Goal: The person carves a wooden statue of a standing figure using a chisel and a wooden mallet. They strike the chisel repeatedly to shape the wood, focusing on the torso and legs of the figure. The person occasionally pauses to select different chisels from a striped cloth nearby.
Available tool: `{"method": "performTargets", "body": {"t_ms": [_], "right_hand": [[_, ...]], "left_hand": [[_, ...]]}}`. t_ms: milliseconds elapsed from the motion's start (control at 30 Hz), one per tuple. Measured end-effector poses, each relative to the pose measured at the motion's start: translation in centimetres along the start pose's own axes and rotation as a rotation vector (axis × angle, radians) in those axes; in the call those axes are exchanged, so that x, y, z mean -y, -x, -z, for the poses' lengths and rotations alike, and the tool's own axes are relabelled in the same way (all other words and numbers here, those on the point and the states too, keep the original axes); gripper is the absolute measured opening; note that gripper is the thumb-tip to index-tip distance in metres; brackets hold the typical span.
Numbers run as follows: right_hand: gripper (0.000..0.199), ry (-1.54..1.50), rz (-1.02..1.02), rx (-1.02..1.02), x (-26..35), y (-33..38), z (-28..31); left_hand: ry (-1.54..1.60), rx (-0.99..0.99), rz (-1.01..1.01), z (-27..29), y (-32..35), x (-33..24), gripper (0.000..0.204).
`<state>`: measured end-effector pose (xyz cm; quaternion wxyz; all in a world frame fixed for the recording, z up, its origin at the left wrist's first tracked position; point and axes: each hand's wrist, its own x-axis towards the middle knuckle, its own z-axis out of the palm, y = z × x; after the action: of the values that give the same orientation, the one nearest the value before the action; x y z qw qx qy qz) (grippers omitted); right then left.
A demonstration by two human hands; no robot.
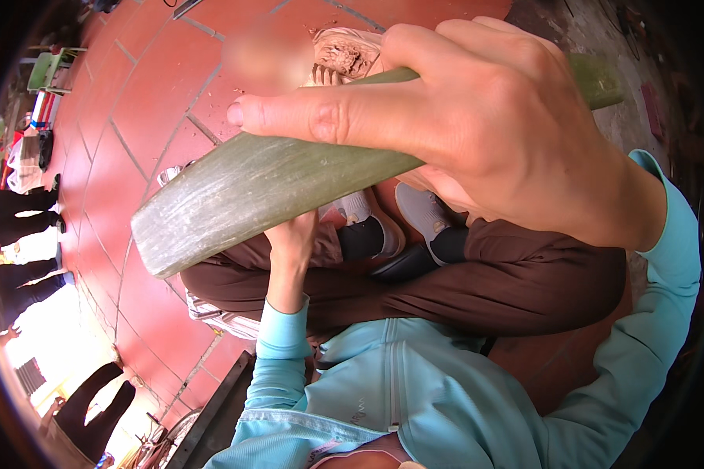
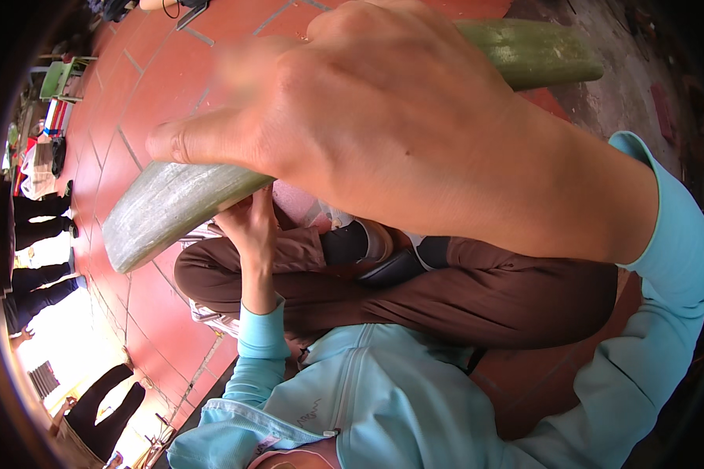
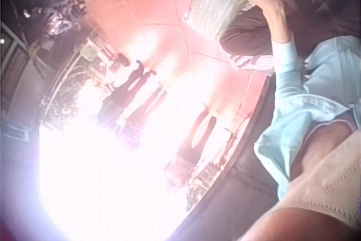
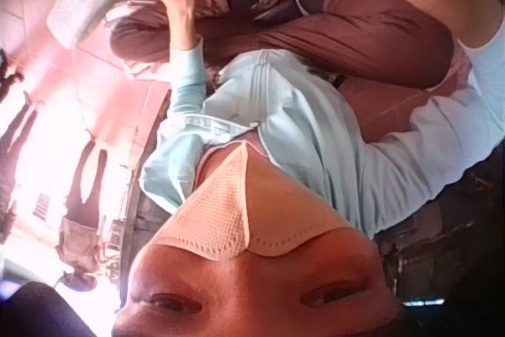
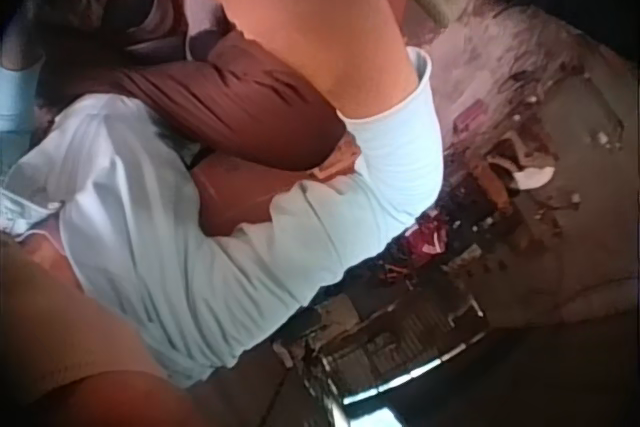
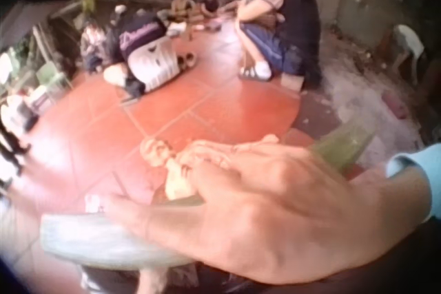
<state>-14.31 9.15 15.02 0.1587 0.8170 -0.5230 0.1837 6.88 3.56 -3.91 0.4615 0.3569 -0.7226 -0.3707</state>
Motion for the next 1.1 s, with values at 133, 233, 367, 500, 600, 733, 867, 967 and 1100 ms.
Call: {"method": "performTargets", "body": {"t_ms": [133, 233, 367, 500, 600, 733, 867, 967, 1100], "right_hand": [[0.058, 0.051, 0.091, -0.078, -0.6, -0.4, -0.6], [0.054, 0.114, 0.165, -0.163, -1.1, -0.6, -1.6], [0.048, 0.171, 0.23, -0.299, -1.1, -0.5, -3.1], [0.042, 0.209, 0.27, -0.447, -2.1, -0.3, -3.8], [0.04, 0.246, 0.28, -0.41, -2.5, 0.1, -2.7], [0.04, 0.279, 0.206, -0.032, -2.0, 1.2, -0.7], [0.039, 0.472, 0.278, -0.146, -3.0, 1.7, -1.3], [0.039, 0.335, 0.222, -0.095, -2.7, 2.0, -0.5], [0.039, 0.303, 0.228, -0.101, -2.7, 1.9, -0.2]], "left_hand": [[-0.064, -0.006, 0.014, -0.2, -0.1, 0.4, 0.033], [-0.098, 0.024, 0.001, -0.2, -0.1, 0.5, 0.034], [0.053, -0.041, -0.016, -0.8, 0.3, 1.2, 0.032], [-0.04, 0.008, -0.026, -0.7, 0.0, 0.4, 0.031], [-0.017, -0.016, -0.038, -0.9, 0.0, 1.1, 0.029], [-0.042, 0.005, -0.03, -1.0, 0.1, 1.4, 0.032], [0.048, -0.03, -0.048, -1.7, -0.7, 0.6, 0.031], [-0.015, 0.007, -0.079, -1.0, -0.4, 0.3, 0.034], [-0.084, 0.033, -0.074, -1.1, -0.1, 0.2, 0.032]]}}
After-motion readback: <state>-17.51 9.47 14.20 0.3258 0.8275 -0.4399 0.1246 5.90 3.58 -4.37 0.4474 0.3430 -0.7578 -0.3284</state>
